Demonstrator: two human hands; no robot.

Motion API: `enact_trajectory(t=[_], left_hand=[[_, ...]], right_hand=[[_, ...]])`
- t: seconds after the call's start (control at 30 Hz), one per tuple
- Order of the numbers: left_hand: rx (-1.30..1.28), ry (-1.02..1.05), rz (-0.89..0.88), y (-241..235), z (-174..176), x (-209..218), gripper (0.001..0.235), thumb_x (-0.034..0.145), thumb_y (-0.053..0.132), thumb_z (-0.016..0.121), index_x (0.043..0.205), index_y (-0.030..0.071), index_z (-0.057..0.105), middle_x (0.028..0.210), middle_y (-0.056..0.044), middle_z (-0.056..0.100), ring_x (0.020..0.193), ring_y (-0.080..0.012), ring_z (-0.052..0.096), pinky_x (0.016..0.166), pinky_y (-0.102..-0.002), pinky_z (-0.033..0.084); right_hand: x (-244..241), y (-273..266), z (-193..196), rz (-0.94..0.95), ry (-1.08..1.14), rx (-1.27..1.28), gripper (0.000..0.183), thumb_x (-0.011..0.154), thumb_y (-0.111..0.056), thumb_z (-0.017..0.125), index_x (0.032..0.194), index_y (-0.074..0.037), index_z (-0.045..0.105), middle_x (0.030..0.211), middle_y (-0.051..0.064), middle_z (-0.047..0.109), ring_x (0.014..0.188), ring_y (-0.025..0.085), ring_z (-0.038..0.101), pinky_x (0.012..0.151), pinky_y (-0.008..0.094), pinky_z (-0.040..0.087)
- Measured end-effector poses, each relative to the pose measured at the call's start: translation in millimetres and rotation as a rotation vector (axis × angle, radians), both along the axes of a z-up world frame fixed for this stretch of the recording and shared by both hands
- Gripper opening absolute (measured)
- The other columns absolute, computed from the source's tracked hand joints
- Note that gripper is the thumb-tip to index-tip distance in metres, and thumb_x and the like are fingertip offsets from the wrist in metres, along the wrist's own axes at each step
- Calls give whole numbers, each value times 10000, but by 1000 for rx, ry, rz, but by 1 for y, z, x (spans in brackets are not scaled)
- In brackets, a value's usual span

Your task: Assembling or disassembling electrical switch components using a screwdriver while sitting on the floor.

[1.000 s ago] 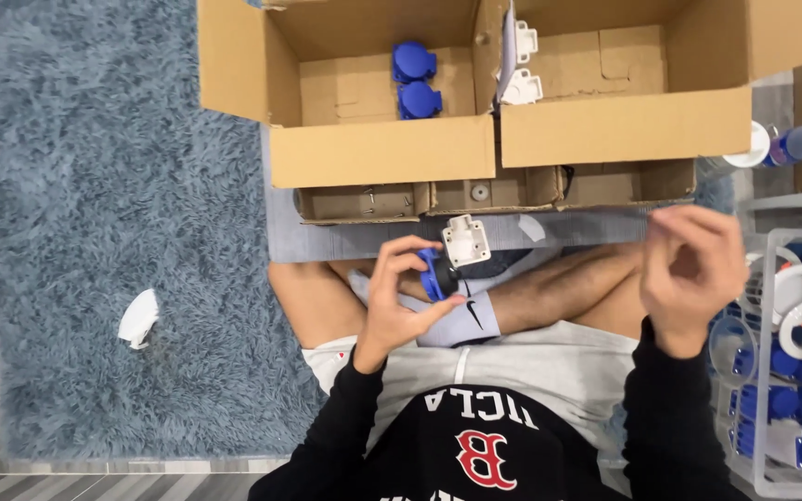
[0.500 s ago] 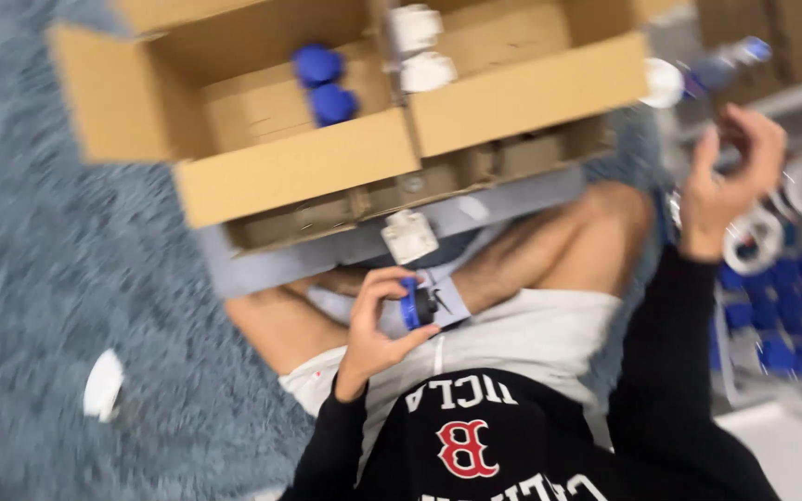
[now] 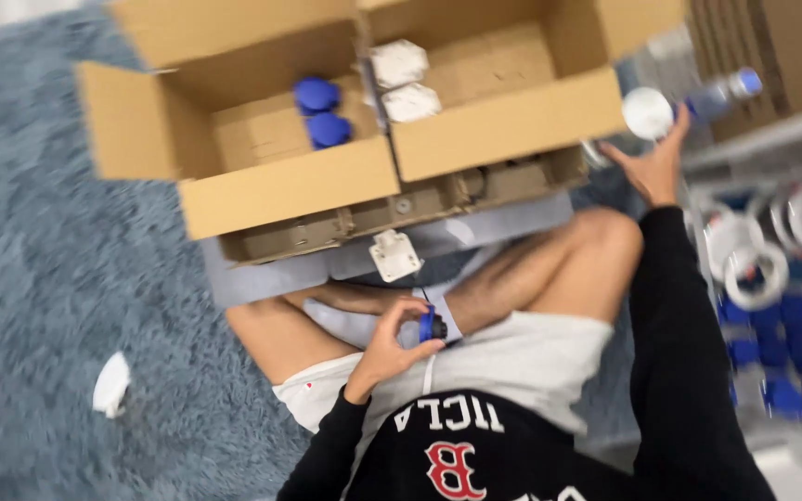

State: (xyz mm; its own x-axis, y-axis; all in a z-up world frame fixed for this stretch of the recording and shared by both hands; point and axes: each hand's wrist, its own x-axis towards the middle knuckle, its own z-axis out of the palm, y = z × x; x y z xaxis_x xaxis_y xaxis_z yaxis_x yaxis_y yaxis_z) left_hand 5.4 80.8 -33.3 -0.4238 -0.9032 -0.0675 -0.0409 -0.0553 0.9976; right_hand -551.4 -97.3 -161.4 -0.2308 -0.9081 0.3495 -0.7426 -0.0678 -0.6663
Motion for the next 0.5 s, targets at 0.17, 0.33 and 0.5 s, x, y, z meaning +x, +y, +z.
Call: enact_trajectory(t=[0.17,0.33,0.5], left_hand=[[-19,-65,41,2,-10,4,505,823,148,930,1228,51,645,1220,-77,706,1065,-208,704,1035,-348,579],[106,-17,84,8,-35,4,536,844,179,914,1278,30,637,1228,-105,715,1075,-212,710,1037,-347,576],[137,71,122,8,-68,7,527,841,128,918,1273,27,633,1167,-113,717,1009,-200,706,947,-325,599]], right_hand=[[20,-14,16,17,13,-80,1258,773,-91,1101,1644,70,209,1614,377,423,1464,532,515,1243,544,421],[35,-7,41,-95,17,-28,1090,778,-39,1067,1588,11,339,1510,356,571,1327,524,622,1109,552,493],[40,10,83,-85,49,-156,1092,781,45,1077,1605,73,361,1498,381,567,1329,537,620,1148,558,491]])
